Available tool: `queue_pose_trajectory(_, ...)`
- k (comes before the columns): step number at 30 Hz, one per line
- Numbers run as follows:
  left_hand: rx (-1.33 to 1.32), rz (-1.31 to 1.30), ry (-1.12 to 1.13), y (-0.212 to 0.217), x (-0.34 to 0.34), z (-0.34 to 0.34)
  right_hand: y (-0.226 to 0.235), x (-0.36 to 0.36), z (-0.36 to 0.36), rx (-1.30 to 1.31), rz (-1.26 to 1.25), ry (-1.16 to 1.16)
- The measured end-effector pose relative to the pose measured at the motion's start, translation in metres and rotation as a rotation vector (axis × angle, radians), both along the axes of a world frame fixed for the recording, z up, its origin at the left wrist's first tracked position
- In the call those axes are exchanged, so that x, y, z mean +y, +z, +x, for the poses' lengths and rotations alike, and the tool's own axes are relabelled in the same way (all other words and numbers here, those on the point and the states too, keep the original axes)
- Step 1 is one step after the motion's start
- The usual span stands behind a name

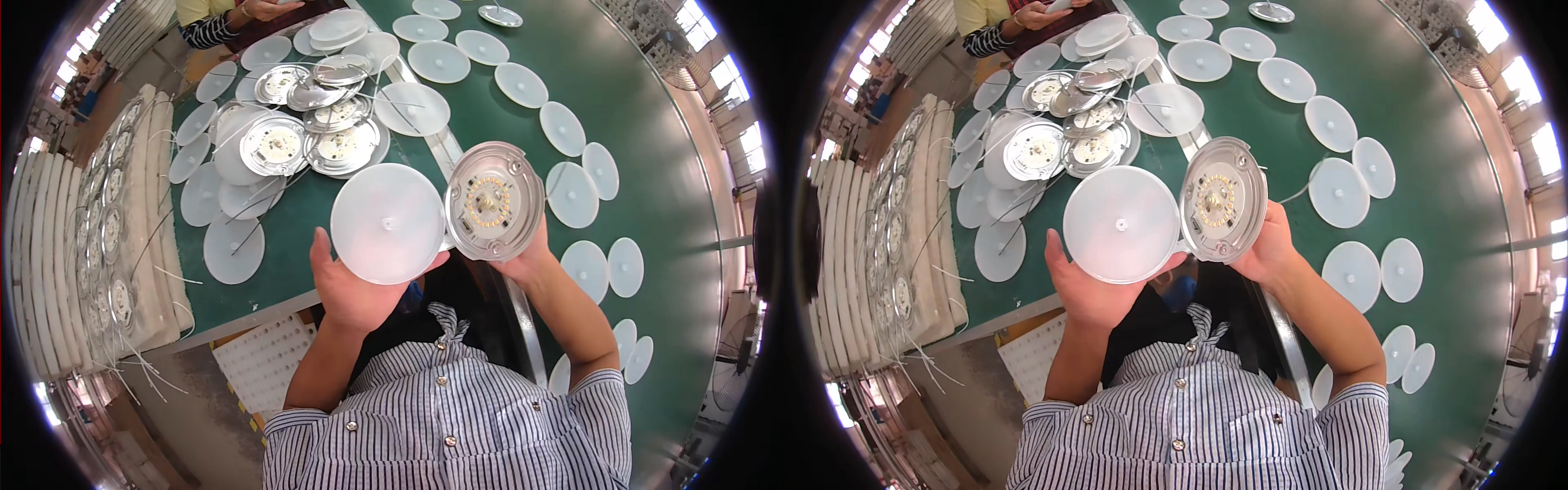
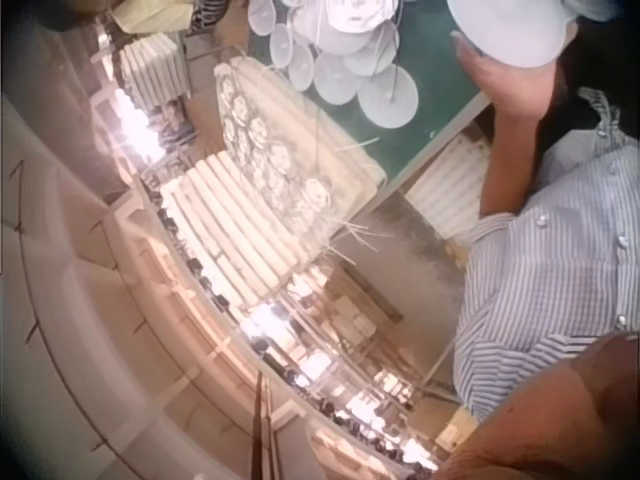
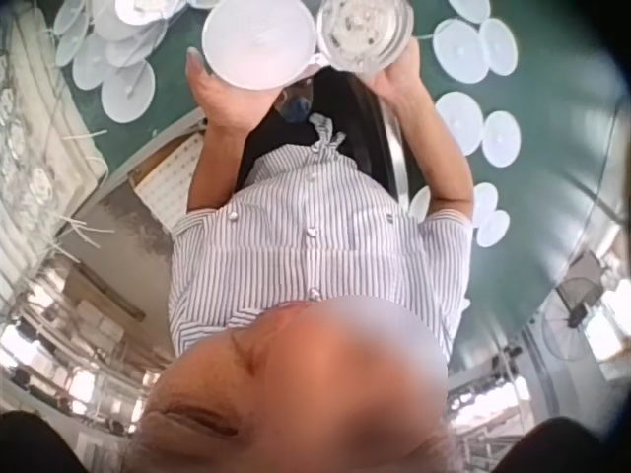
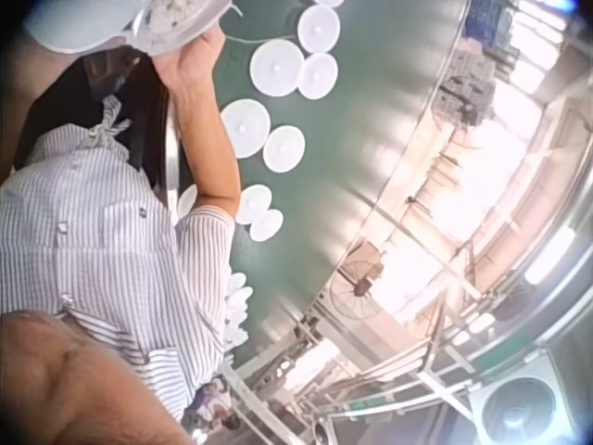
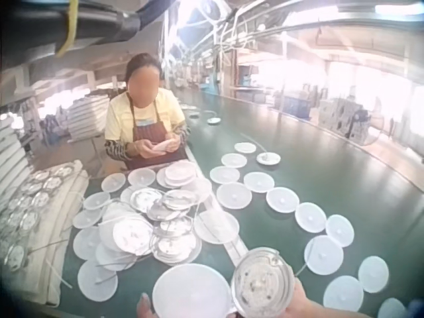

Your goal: The person assembles circular LED lights by threading wires through the metal bases, attaching round plastic diffusers to them by hand, and arranging the components on the assembly table.

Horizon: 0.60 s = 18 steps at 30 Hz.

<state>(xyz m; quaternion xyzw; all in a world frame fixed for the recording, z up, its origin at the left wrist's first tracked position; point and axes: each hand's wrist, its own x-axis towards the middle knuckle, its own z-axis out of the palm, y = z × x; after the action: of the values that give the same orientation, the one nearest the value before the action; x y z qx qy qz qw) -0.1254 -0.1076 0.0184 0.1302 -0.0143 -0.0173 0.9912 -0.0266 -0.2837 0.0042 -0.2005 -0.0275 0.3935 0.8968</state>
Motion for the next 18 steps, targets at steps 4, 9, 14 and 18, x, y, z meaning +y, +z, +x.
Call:
queue_pose_trajectory(4,0.043,-0.020,-0.049,-0.003,-0.001,0.001,-0.005,-0.002,0.000,0.065,0.093,-0.014)
queue_pose_trajectory(9,0.073,-0.123,-0.110,-0.003,-0.006,0.002,-0.014,-0.008,0.002,0.128,0.024,-0.061)
queue_pose_trajectory(14,0.099,-0.083,-0.071,-0.002,-0.007,-0.003,-0.014,-0.008,0.000,0.250,0.066,-0.090)
queue_pose_trajectory(18,0.070,0.029,-0.069,0.002,-0.007,0.000,-0.010,-0.012,-0.002,-0.137,-0.292,-0.150)
